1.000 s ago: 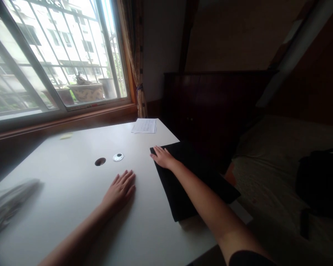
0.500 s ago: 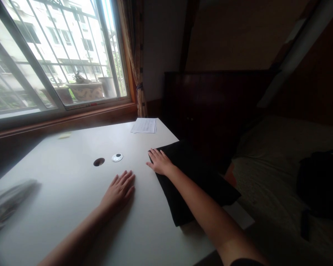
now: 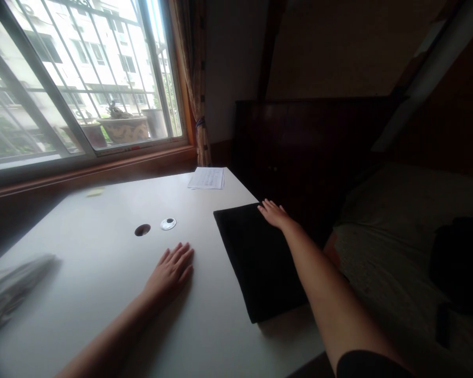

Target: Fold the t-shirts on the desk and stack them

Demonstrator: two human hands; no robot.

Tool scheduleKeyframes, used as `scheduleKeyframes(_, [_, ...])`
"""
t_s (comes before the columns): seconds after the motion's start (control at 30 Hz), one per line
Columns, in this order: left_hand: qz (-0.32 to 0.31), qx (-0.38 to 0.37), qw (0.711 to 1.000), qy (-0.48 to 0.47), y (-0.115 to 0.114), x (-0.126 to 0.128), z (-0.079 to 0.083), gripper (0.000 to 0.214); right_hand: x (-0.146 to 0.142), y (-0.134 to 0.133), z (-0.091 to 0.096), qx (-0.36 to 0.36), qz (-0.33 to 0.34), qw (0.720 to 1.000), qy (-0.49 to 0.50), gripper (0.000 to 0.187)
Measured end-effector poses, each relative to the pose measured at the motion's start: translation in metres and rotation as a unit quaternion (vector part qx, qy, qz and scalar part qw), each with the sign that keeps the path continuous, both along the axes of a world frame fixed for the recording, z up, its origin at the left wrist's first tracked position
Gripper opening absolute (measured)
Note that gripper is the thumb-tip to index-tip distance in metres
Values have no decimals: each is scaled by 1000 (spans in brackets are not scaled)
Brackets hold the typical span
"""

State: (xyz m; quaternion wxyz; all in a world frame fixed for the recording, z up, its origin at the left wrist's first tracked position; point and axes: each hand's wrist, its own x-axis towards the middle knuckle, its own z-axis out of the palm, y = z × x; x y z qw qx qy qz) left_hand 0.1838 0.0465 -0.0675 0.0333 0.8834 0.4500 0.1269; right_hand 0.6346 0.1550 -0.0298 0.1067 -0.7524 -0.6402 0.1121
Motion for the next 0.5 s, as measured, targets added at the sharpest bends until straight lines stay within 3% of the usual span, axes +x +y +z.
scheduleKeyframes(0.13, [-3, 0, 1000, 4, 0, 0, -1, 53, 24, -4, 3, -3, -75, 997, -10, 73])
scheduleKeyframes(0.23, [-4, -1, 1000, 6, 0, 0, -2, 54, 19, -1, 7, 30, -84, 996, -21, 73])
scheduleKeyframes(0.37, [-1, 7, 1000, -1, 0, 0, -3, 52, -23, 7, 8, 65, -17, 997, -27, 72])
scheduleKeyframes(0.5, [0, 1, 1000, 4, 0, 1, -1, 53, -95, -1, 5, 37, 130, 991, -14, 78])
